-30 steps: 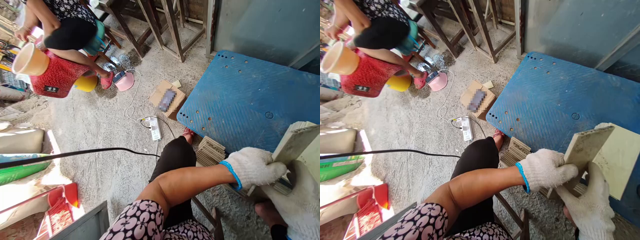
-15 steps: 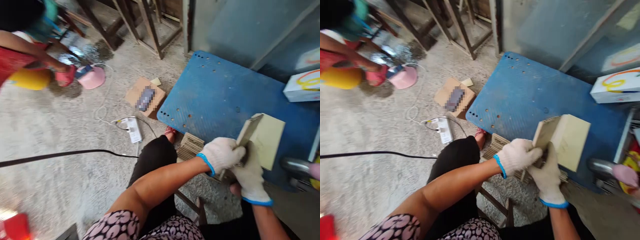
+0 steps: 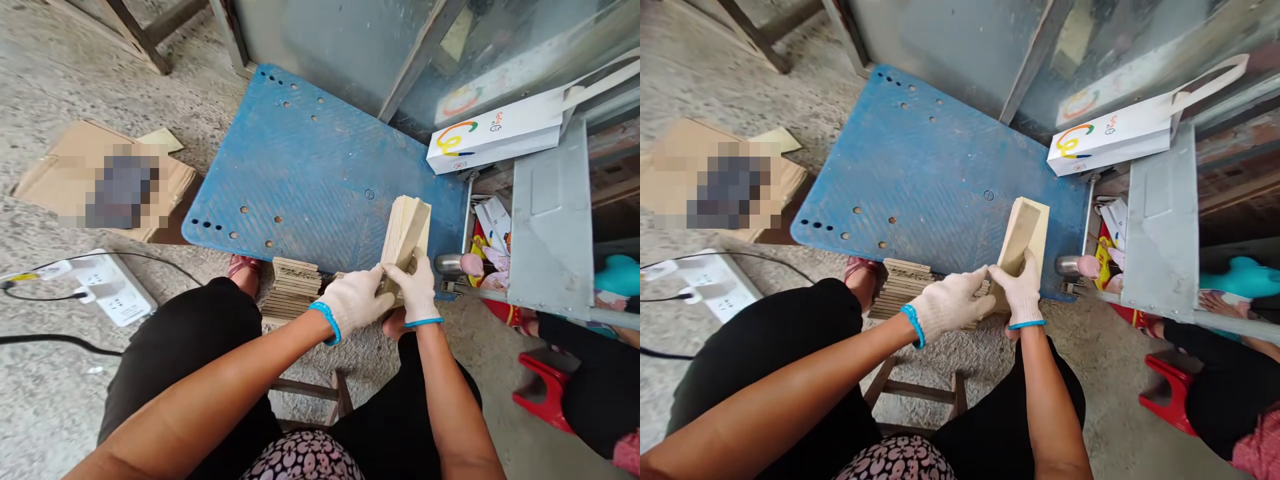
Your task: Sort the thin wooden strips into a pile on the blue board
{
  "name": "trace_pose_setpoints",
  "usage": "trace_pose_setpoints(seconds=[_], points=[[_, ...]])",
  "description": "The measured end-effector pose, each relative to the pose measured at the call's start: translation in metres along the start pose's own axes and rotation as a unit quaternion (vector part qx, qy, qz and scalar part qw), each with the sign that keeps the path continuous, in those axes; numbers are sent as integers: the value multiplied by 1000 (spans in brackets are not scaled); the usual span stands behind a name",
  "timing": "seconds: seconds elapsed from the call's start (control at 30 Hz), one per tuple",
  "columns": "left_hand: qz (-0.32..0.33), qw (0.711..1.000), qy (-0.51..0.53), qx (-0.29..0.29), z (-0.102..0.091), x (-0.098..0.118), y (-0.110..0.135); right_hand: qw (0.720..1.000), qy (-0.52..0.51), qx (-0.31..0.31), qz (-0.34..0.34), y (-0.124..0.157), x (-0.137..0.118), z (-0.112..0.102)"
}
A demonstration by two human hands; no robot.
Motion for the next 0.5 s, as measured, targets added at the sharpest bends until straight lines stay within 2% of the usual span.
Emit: trace_pose_setpoints(seconds=[0.17,0.3,0.5], points=[[74,988,-61,-122,12,12,16,993,111,49,12,-21,26,-23],[117,966,-137,-185,20,17,27,981,183,54,31,-40,40,-29],[54,968,-121,-214,34,20,32,970,236,49,12,-85,35,-14]])
Point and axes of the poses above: each hand's wrist, its own y-axis away from the middle knuckle, its own z-axis out of the palm, x = y × z, the point moved 2 cm from there along -y, towards the middle knuckle, and after that the axes turned 15 degrees about x, right-handed, at the moved point
